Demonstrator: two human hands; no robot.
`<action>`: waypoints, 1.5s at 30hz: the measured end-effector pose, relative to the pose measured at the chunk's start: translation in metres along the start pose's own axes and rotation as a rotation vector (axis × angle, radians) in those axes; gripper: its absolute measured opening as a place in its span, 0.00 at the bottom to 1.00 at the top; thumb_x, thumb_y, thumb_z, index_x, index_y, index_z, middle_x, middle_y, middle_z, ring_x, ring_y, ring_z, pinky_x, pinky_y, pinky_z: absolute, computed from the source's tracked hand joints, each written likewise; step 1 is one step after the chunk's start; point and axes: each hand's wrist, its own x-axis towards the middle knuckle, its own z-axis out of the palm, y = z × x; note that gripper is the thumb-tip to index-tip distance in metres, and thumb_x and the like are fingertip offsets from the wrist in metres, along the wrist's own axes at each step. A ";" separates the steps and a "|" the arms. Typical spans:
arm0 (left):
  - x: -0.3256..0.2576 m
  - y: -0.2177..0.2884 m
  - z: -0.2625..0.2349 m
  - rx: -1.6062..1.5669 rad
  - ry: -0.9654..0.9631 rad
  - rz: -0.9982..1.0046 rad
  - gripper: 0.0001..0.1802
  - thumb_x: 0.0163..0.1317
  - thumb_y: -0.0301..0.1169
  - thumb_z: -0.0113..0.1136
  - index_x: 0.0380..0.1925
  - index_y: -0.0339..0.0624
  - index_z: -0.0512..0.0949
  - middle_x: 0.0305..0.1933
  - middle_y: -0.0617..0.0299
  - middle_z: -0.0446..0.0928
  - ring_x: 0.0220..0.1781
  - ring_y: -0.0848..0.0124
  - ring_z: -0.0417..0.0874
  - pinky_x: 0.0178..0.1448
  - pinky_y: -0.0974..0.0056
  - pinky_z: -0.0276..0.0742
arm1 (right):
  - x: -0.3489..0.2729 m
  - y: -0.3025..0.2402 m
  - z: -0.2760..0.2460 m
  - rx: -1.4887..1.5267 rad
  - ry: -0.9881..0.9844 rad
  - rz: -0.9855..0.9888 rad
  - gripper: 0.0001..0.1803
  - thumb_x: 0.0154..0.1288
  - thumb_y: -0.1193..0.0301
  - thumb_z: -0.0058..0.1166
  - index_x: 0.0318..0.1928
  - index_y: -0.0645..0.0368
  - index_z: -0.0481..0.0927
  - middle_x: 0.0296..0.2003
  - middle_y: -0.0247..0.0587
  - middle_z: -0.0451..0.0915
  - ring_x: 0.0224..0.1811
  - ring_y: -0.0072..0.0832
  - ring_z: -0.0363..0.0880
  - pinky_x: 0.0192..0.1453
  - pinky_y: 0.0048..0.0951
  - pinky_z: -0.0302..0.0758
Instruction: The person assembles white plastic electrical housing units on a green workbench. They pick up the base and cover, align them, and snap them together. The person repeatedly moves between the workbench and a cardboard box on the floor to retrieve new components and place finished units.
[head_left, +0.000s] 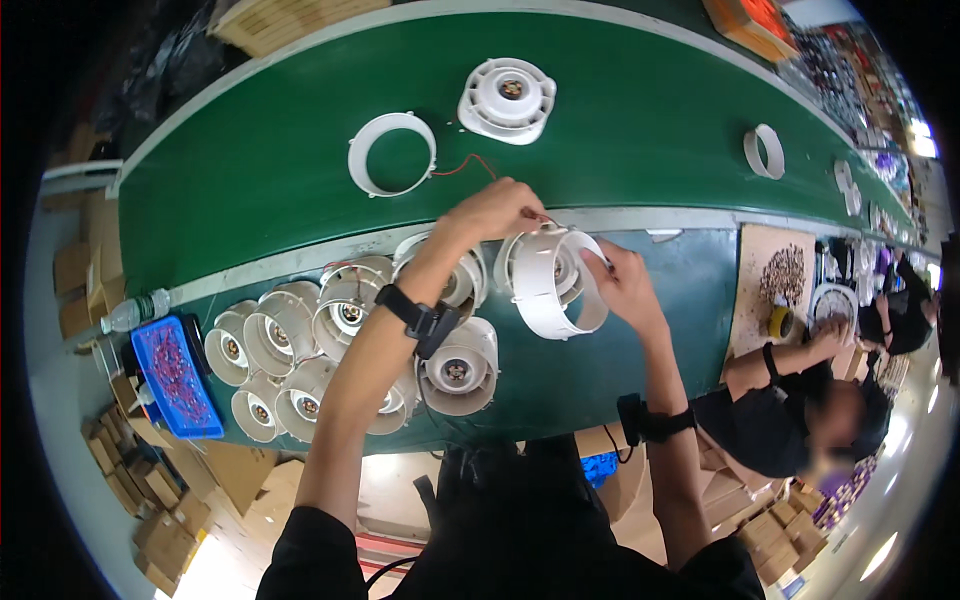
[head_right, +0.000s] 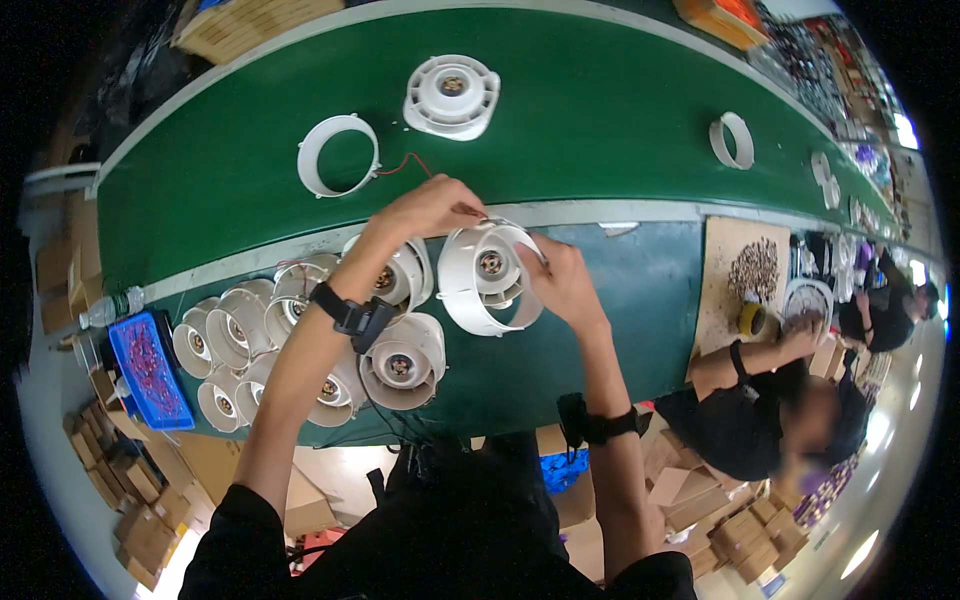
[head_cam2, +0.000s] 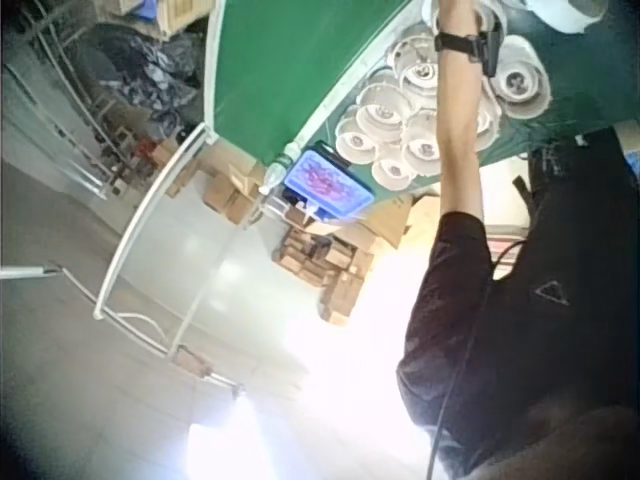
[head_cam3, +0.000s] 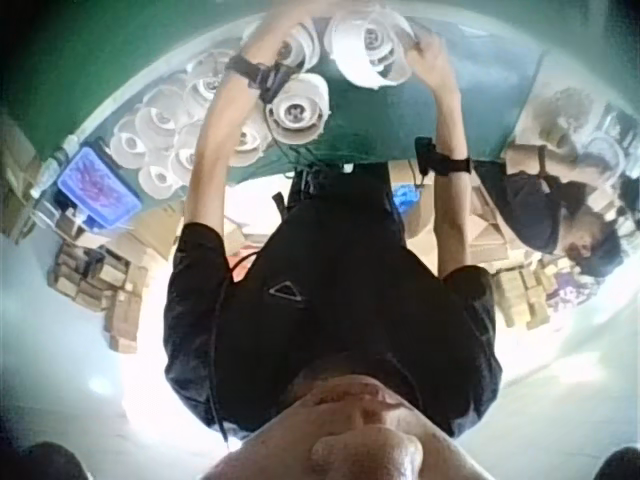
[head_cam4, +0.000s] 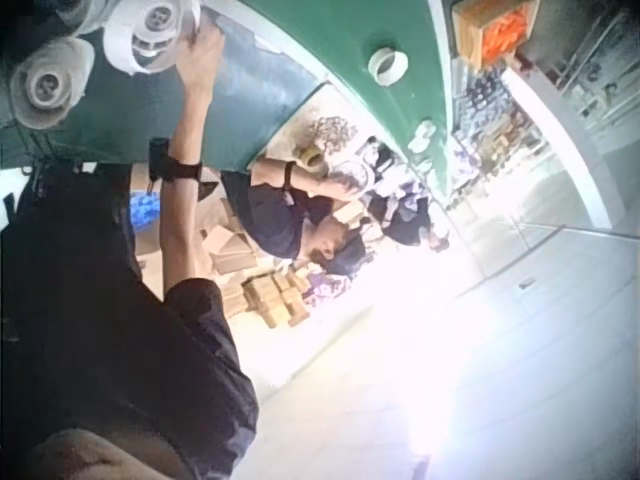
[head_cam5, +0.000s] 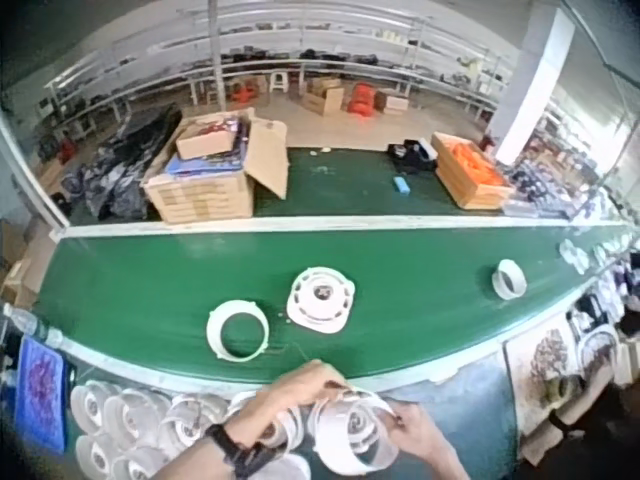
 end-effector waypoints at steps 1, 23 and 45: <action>0.000 -0.001 0.000 -0.036 -0.012 -0.032 0.11 0.59 0.27 0.59 0.40 0.36 0.84 0.39 0.42 0.83 0.42 0.52 0.86 0.47 0.55 0.79 | 0.004 0.007 0.002 0.034 -0.020 0.038 0.13 0.69 0.66 0.53 0.38 0.66 0.80 0.23 0.54 0.76 0.22 0.35 0.75 0.29 0.33 0.69; 0.016 0.001 0.043 0.035 0.056 -0.307 0.26 0.61 0.43 0.64 0.47 0.28 0.79 0.42 0.47 0.84 0.45 0.58 0.86 0.52 0.60 0.80 | -0.043 0.089 0.010 1.039 -0.088 0.231 0.15 0.71 0.71 0.50 0.51 0.67 0.80 0.39 0.39 0.85 0.42 0.23 0.83 0.45 0.24 0.78; 0.023 0.080 0.074 -0.300 -0.471 0.034 0.33 0.52 0.39 0.73 0.55 0.31 0.75 0.32 0.58 0.82 0.32 0.72 0.81 0.35 0.66 0.75 | -0.142 -0.023 -0.096 0.709 -0.154 0.130 0.12 0.69 0.74 0.49 0.45 0.71 0.80 0.42 0.53 0.83 0.44 0.34 0.83 0.49 0.31 0.77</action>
